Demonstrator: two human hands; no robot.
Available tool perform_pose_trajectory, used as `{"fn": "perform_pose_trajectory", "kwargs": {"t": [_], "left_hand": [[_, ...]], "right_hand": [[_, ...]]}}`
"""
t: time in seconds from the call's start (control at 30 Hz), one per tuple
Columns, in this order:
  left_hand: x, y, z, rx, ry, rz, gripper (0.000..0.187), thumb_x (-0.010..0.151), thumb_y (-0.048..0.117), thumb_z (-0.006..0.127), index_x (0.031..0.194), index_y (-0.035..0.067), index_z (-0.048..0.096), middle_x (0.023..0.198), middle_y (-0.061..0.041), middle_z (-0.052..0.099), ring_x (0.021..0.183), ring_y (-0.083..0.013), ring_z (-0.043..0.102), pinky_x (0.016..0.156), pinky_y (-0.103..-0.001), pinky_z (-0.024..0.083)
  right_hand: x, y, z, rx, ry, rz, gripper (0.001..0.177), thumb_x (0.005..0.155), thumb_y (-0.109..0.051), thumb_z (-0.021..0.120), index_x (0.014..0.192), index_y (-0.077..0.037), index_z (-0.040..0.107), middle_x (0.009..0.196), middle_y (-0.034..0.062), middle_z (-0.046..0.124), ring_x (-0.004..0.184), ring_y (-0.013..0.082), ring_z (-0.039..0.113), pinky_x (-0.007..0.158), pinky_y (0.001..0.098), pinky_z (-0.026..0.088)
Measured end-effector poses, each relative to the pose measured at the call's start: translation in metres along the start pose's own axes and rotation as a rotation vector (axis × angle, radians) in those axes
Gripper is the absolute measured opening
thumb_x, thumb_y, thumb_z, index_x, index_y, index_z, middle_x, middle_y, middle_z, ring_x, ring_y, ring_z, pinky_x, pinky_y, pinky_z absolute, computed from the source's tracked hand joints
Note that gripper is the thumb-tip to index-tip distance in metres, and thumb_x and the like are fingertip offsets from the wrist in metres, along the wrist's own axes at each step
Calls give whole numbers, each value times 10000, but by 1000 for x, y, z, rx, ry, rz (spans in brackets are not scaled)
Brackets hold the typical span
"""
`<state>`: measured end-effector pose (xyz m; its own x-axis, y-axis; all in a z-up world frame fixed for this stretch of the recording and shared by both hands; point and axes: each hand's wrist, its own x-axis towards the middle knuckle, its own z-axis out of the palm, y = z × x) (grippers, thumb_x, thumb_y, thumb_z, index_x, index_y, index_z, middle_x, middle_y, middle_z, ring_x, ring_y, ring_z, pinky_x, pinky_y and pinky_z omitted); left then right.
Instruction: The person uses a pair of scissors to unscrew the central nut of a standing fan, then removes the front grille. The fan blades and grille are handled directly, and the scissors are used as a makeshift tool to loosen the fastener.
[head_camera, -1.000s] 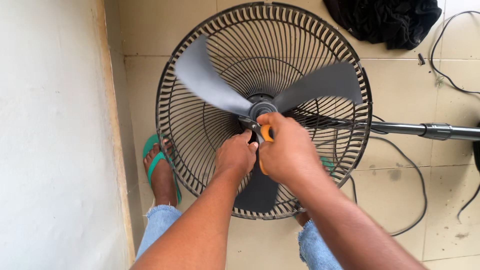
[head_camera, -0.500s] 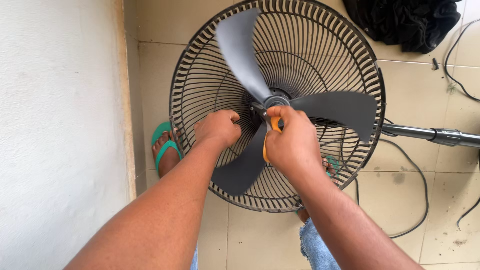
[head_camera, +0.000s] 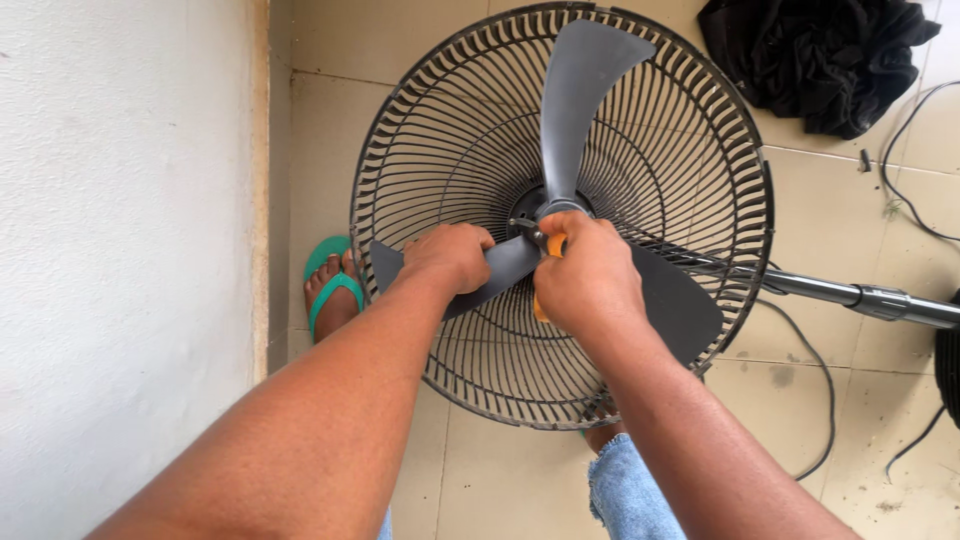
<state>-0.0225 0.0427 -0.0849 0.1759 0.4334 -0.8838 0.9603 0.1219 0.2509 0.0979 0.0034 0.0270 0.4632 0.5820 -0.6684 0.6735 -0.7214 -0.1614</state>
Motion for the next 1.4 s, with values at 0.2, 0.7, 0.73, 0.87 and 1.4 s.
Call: {"fn": "perform_pose_trajectory", "kwargs": {"t": [0.2, 0.7, 0.73, 0.87, 1.4], "left_hand": [[-7, -2, 4, -40, 13, -1, 405, 924, 199, 647, 1273, 402, 687, 1260, 41, 705, 1255, -186, 611, 1104, -452, 413], [-15, 3, 6, -57, 3, -60, 415, 982, 124, 612, 1242, 434, 704, 1216, 90, 716, 1234, -107, 610, 1160, -456, 377], [-15, 4, 6, -52, 3, -58, 410, 983, 131, 612, 1242, 436, 703, 1221, 92, 712, 1235, -105, 609, 1158, -456, 381], [-16, 4, 6, -45, 9, -69, 421, 987, 121, 607, 1249, 437, 702, 1222, 80, 720, 1239, -114, 610, 1167, -461, 371], [-15, 5, 8, -46, 17, -80, 418, 975, 130, 629, 1255, 433, 700, 1240, 76, 711, 1255, -123, 593, 1170, -458, 367]], "right_hand": [[-1, -4, -5, -14, -28, 41, 426, 863, -145, 671, 1271, -271, 675, 1355, 12, 587, 1233, 257, 615, 1044, 434, 491], [-14, -2, -4, 9, -40, 40, 438, 870, -104, 680, 1287, -238, 663, 1380, 15, 567, 1183, 232, 645, 1021, 425, 516], [-14, -2, -4, 6, -36, 31, 431, 871, -108, 682, 1283, -235, 667, 1379, 17, 570, 1185, 233, 644, 1024, 425, 514], [-15, -4, -6, 32, -50, 53, 438, 871, -107, 681, 1289, -237, 659, 1389, 14, 561, 1177, 235, 647, 1006, 421, 532], [-16, 3, 1, 37, -33, 22, 458, 866, -85, 678, 1299, -231, 654, 1365, 33, 562, 1195, 230, 632, 1024, 410, 514]]}}
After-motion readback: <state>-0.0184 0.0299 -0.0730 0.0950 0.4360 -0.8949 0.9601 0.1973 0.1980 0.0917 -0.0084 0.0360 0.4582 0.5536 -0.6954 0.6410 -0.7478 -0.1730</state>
